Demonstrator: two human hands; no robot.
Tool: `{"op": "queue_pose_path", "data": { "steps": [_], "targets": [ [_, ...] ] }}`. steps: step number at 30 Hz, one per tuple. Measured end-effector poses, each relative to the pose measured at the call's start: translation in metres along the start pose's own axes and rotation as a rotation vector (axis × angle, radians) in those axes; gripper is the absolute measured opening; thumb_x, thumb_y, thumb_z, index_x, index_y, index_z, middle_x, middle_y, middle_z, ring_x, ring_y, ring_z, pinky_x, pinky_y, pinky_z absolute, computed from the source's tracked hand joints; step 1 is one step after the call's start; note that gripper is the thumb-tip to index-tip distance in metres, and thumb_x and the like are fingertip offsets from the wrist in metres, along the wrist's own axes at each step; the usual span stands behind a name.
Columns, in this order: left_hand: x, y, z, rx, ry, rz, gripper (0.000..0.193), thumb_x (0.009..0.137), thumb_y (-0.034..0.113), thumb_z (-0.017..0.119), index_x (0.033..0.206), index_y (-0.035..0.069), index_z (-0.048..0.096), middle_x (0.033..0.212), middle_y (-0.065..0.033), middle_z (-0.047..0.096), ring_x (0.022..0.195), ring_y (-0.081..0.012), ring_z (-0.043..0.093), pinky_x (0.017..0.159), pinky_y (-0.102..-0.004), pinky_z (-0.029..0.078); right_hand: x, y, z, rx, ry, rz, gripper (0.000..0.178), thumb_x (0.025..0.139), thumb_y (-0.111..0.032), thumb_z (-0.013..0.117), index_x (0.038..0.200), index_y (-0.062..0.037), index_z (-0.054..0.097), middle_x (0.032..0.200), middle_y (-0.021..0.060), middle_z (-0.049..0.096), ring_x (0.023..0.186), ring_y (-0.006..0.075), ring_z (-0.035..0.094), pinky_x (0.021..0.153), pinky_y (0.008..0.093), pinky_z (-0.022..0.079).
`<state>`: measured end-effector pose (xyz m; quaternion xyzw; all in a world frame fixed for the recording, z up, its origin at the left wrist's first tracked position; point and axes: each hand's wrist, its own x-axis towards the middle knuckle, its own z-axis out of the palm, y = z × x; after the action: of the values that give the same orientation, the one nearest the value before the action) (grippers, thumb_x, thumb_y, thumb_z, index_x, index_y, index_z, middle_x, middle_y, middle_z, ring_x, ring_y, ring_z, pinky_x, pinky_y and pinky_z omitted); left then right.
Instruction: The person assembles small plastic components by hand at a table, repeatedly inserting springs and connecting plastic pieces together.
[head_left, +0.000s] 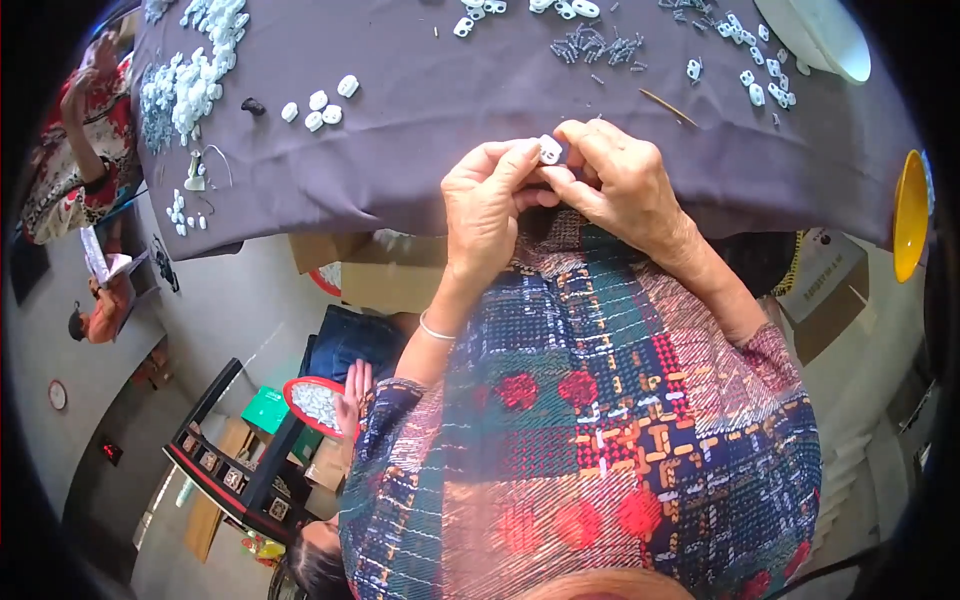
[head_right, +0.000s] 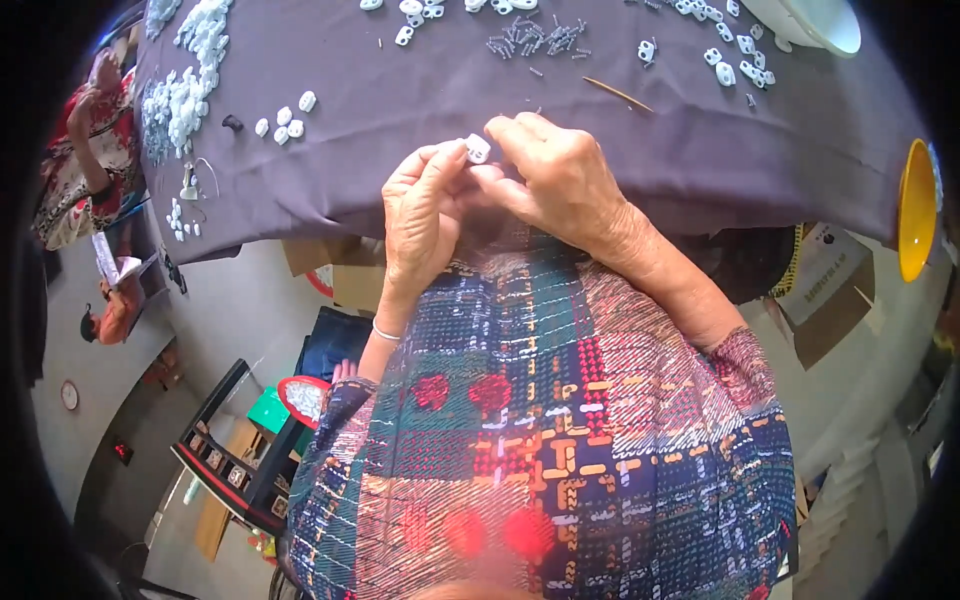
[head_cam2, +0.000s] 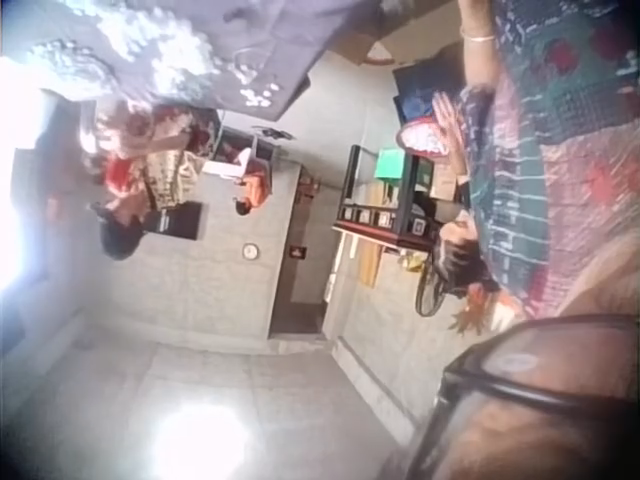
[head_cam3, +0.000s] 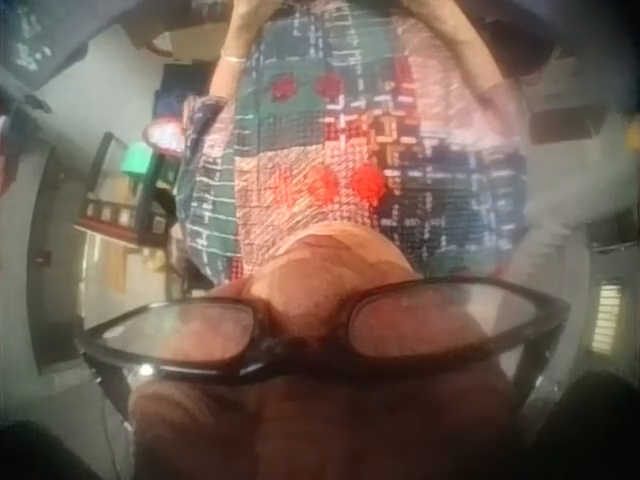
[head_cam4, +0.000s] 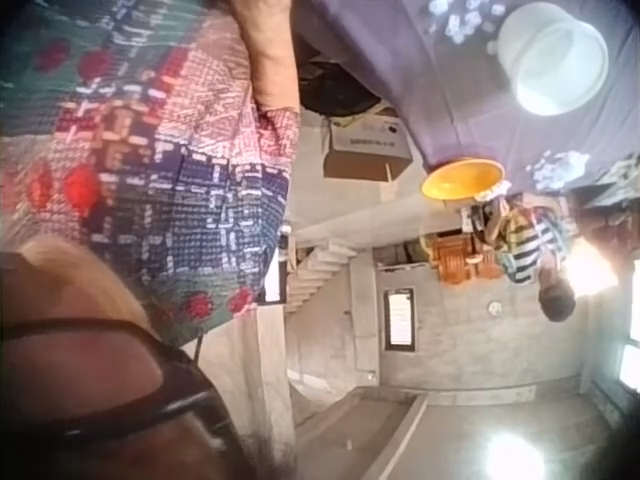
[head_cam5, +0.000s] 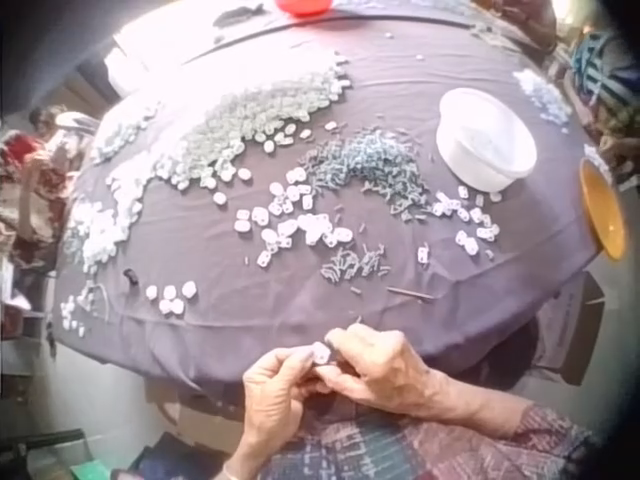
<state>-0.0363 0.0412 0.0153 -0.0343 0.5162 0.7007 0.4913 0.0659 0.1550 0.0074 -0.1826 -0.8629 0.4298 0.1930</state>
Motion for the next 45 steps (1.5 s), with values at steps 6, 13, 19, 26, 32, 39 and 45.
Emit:
{"op": "queue_pose_path", "data": {
  "steps": [6,13,19,26,32,39,45],
  "targets": [
    [-0.001,0.0,0.001,0.033,-0.015,-0.012,0.014,0.086,0.01,0.058,0.092,-0.003,0.059,0.084,-0.0103,0.063,0.071,-0.0139,0.063,0.059,-0.0226,0.054,-0.002,0.002,0.003,-0.011,0.024,-0.024,0.024,0.071,-0.013,0.065,0.09,-0.0007,0.056,0.074,0.0123,0.057,0.064,0.0273,0.059,0.054,0.0344,0.049],
    [-0.002,0.0,0.0,0.04,-0.022,-0.02,0.014,0.085,0.01,0.059,0.092,-0.003,0.059,0.082,-0.01,0.064,0.07,-0.0132,0.062,0.059,-0.0223,0.053,-0.001,0.002,0.002,-0.024,0.007,-0.05,0.02,0.073,-0.007,0.067,0.089,0.0008,0.057,0.068,0.0086,0.055,0.055,0.0174,0.056,0.049,0.0273,0.047],
    [-0.001,-0.001,-0.002,0.076,-0.026,-0.041,0.013,0.085,0.009,0.058,0.092,-0.002,0.06,0.084,-0.0099,0.063,0.072,-0.0142,0.062,0.062,-0.0255,0.053,-0.001,0.007,0.003,-0.055,-0.001,-0.08,0.014,0.073,-0.006,0.064,0.083,0.0004,0.057,0.064,0.0092,0.054,0.055,0.0216,0.055,0.05,0.0304,0.047],
    [0.0,-0.005,-0.006,0.131,-0.037,0.01,0.012,0.085,0.007,0.059,0.091,-0.003,0.061,0.083,-0.0093,0.064,0.073,-0.0146,0.062,0.063,-0.0267,0.053,-0.002,0.01,0.004,-0.016,-0.067,-0.113,0.009,0.073,-0.004,0.061,0.077,0.0001,0.054,0.065,0.0101,0.055,0.056,0.0232,0.056,0.051,0.0318,0.047],
    [0.001,-0.007,0.001,0.109,0.013,0.037,0.011,0.084,0.009,0.061,0.086,-0.003,0.061,0.078,-0.0086,0.064,0.067,-0.0115,0.061,0.059,-0.0209,0.052,-0.002,0.013,0.011,-0.026,0.019,-0.163,0.013,0.074,-0.008,0.061,0.072,-0.0019,0.05,0.062,0.0107,0.053,0.056,0.0262,0.056,0.049,0.0349,0.047],
    [0.001,-0.003,0.0,0.03,-0.026,0.016,0.013,0.085,0.009,0.059,0.09,-0.003,0.059,0.083,-0.0105,0.064,0.07,-0.0142,0.063,0.059,-0.023,0.054,-0.001,0.011,0.005,0.095,0.01,-0.068,0.025,0.072,-0.004,0.066,0.095,0.0008,0.057,0.071,0.009,0.059,0.06,0.0159,0.06,0.053,0.0264,0.049],
    [-0.001,-0.001,-0.002,0.031,-0.037,-0.02,0.015,0.087,0.012,0.056,0.092,-0.002,0.057,0.084,-0.0096,0.063,0.072,-0.0144,0.063,0.06,-0.0242,0.053,-0.002,0.008,0.004,0.124,0.038,-0.037,0.031,0.071,-0.004,0.069,0.1,-0.0003,0.057,0.071,0.0055,0.056,0.057,0.0102,0.056,0.051,0.0229,0.047]
  ]
}}
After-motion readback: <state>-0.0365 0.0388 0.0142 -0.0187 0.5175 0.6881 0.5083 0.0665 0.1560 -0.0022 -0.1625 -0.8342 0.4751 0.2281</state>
